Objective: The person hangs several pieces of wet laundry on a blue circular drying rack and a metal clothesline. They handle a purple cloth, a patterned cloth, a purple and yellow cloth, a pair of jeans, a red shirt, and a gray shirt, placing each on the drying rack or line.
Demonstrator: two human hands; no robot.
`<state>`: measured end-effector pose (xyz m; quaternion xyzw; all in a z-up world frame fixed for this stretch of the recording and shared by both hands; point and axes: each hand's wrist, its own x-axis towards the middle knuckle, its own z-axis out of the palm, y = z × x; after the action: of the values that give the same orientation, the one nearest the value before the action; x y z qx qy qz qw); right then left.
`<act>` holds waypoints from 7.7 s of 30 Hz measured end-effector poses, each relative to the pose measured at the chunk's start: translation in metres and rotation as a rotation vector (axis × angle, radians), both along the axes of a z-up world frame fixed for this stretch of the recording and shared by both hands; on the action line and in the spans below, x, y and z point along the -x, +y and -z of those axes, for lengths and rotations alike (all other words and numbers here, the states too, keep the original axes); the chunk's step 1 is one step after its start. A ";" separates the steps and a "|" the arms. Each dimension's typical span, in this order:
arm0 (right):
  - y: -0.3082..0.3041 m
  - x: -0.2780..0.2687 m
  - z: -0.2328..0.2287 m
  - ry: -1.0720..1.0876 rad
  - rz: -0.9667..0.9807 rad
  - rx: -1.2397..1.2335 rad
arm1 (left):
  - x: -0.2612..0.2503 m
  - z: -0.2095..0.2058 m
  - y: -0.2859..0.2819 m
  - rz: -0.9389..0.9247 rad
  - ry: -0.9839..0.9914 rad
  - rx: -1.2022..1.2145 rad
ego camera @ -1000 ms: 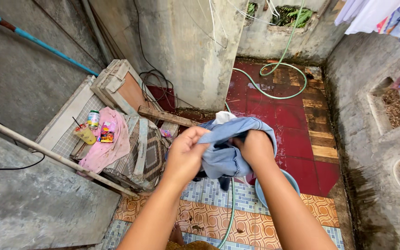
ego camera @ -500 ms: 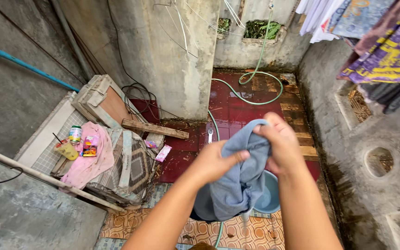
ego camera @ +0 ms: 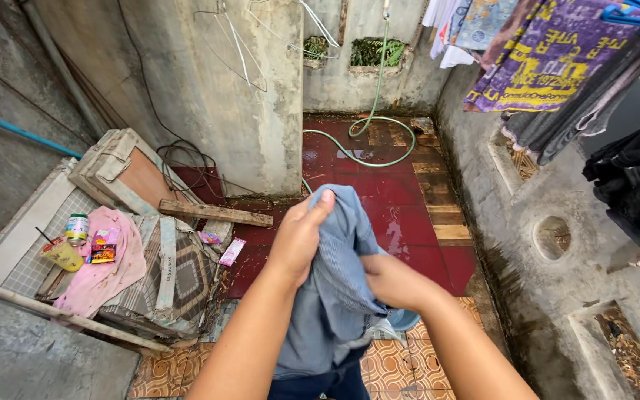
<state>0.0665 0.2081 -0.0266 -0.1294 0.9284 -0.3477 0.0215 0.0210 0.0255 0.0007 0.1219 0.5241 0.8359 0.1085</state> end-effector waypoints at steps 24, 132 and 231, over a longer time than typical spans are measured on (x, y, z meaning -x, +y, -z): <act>-0.045 0.126 0.120 0.025 -0.270 0.232 | 0.007 -0.019 -0.010 0.008 0.590 0.210; -0.098 0.160 0.070 -0.306 0.400 0.248 | 0.132 0.018 -0.115 0.066 0.524 0.375; 0.056 0.085 0.009 -0.540 0.108 1.411 | 0.103 0.013 -0.045 -0.309 0.397 0.954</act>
<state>-0.0188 0.2639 -0.0358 0.0229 0.4532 -0.8795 0.1433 -0.0820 -0.0195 -0.0120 0.1361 0.8679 0.4721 -0.0736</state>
